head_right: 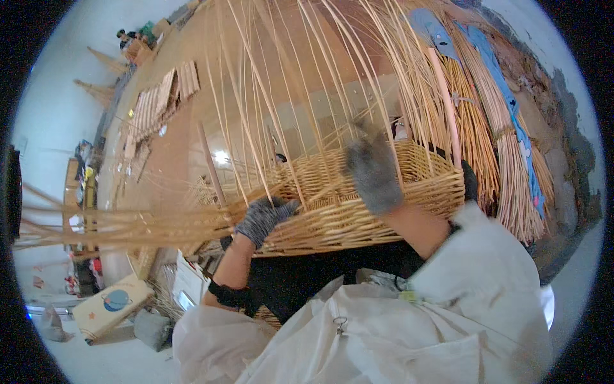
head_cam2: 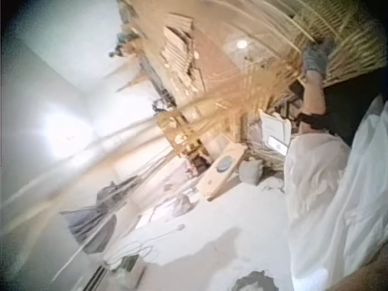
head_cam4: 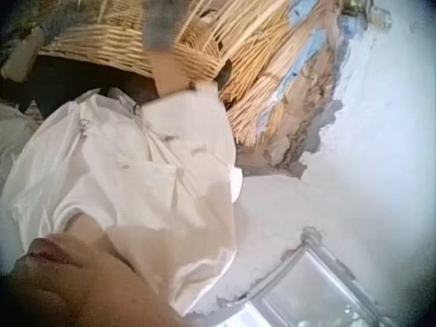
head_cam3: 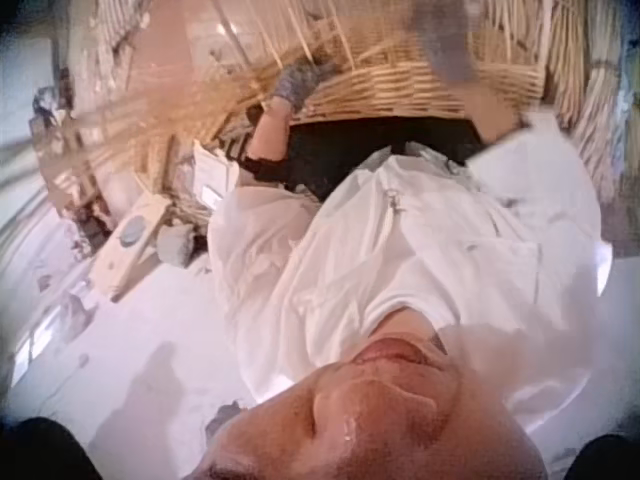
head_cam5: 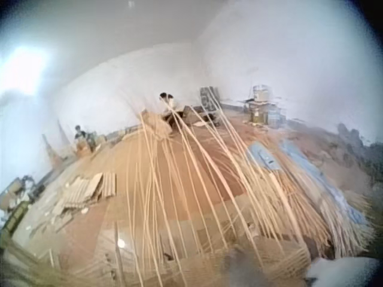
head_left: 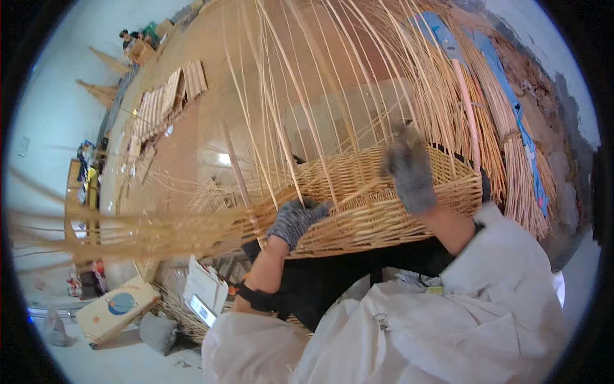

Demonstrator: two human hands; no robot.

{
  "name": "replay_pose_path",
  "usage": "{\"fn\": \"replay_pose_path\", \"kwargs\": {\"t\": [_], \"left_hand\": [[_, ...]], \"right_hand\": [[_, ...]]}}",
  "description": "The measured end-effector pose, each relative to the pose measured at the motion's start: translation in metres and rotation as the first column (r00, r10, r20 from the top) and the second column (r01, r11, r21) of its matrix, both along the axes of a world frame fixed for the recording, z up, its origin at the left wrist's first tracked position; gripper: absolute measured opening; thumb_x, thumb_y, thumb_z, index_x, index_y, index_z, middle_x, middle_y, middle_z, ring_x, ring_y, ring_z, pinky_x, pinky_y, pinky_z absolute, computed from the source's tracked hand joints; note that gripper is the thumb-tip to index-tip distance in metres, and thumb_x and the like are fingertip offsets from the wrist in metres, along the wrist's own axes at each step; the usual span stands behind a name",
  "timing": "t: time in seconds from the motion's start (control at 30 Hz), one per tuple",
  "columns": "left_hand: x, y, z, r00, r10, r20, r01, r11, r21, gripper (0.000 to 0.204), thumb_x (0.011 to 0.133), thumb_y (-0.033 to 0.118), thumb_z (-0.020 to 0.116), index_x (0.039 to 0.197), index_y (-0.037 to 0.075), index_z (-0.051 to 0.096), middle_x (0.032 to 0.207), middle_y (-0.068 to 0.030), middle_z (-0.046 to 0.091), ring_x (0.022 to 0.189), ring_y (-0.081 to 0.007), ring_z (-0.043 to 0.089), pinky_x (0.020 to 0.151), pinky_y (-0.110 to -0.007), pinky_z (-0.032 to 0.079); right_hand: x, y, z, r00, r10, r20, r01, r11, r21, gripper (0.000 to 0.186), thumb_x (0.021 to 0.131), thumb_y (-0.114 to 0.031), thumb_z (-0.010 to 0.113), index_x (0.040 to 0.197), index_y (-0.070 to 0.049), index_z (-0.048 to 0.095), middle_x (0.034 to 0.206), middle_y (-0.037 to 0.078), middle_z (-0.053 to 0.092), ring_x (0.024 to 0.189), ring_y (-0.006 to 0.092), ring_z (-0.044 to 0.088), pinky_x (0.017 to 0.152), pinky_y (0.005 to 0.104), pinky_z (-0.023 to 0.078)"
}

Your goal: Weave and assemble a large wicker basket using wooden rods and a measuring tape.

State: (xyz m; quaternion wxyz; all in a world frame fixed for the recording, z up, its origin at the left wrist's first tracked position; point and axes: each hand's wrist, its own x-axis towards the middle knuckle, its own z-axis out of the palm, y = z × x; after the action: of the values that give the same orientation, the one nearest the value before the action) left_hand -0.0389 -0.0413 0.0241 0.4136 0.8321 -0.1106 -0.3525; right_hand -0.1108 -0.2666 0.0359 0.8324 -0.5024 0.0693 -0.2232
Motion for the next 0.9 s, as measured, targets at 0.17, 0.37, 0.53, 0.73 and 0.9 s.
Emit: {"fn": "replay_pose_path", "kwargs": {"t": [0.17,0.37,0.53,0.73,0.9], "left_hand": [[0.027,-0.008,-0.044,0.937,-0.214,0.277,0.085,0.907,0.413,0.049,0.075,0.043,0.058,0.106,0.005,0.056,0.104,-0.0206,0.055,0.100,-0.0305,0.052,0.084,-0.033,0.040],[0.030,-0.048,-0.023,0.644,-0.731,0.228,0.408,0.579,0.706,0.050,0.079,0.035,0.053,0.124,0.021,0.036,0.101,-0.0208,0.054,0.088,-0.0312,0.056,0.084,-0.035,0.042],[0.002,-0.101,0.008,0.479,-0.086,0.874,0.086,0.995,0.050,0.066,0.070,0.032,0.067,0.116,-0.005,0.039,0.100,-0.0182,0.055,0.092,-0.0271,0.054,0.081,-0.033,0.043],[-0.001,-0.112,-0.004,0.915,-0.393,0.086,0.388,0.919,0.076,0.037,0.073,0.037,0.064,0.084,0.001,0.062,0.078,-0.0108,0.063,0.075,-0.0183,0.058,0.072,-0.031,0.044],[-0.030,-0.124,-0.008,0.953,-0.142,0.267,0.117,0.987,0.108,0.034,0.077,0.037,0.057,0.083,0.003,0.061,0.075,-0.0166,0.060,0.072,-0.0290,0.058,0.068,-0.036,0.045]], "right_hand": [[-0.014,0.003,0.013,0.967,-0.169,-0.192,0.092,0.930,-0.356,0.021,0.088,-0.022,0.043,0.102,-0.007,0.044,0.055,0.005,0.043,0.052,0.0134,0.049,0.049,0.0294,0.046],[-0.002,-0.056,-0.061,0.974,-0.145,0.172,0.221,0.473,-0.853,0.009,0.085,-0.016,0.049,0.084,-0.009,0.044,0.062,0.006,0.047,0.052,0.0162,0.051,0.048,0.0317,0.046],[-0.055,-0.035,-0.042,0.961,-0.153,-0.231,0.223,0.920,0.322,0.012,0.081,-0.013,0.054,0.083,-0.010,0.043,0.068,0.007,0.051,0.062,0.0183,0.055,0.060,0.0363,0.051],[-0.063,-0.088,-0.001,0.927,-0.088,-0.365,0.104,0.994,0.023,0.014,0.078,-0.007,0.058,0.082,-0.007,0.044,0.077,0.011,0.056,0.073,0.0244,0.058,0.066,0.0369,0.051],[0.058,-0.112,0.037,0.940,-0.023,-0.340,-0.314,0.327,-0.891,0.032,0.074,-0.009,0.059,0.101,0.001,0.045,0.100,0.017,0.052,0.093,0.0259,0.054,0.077,0.0316,0.047]]}}
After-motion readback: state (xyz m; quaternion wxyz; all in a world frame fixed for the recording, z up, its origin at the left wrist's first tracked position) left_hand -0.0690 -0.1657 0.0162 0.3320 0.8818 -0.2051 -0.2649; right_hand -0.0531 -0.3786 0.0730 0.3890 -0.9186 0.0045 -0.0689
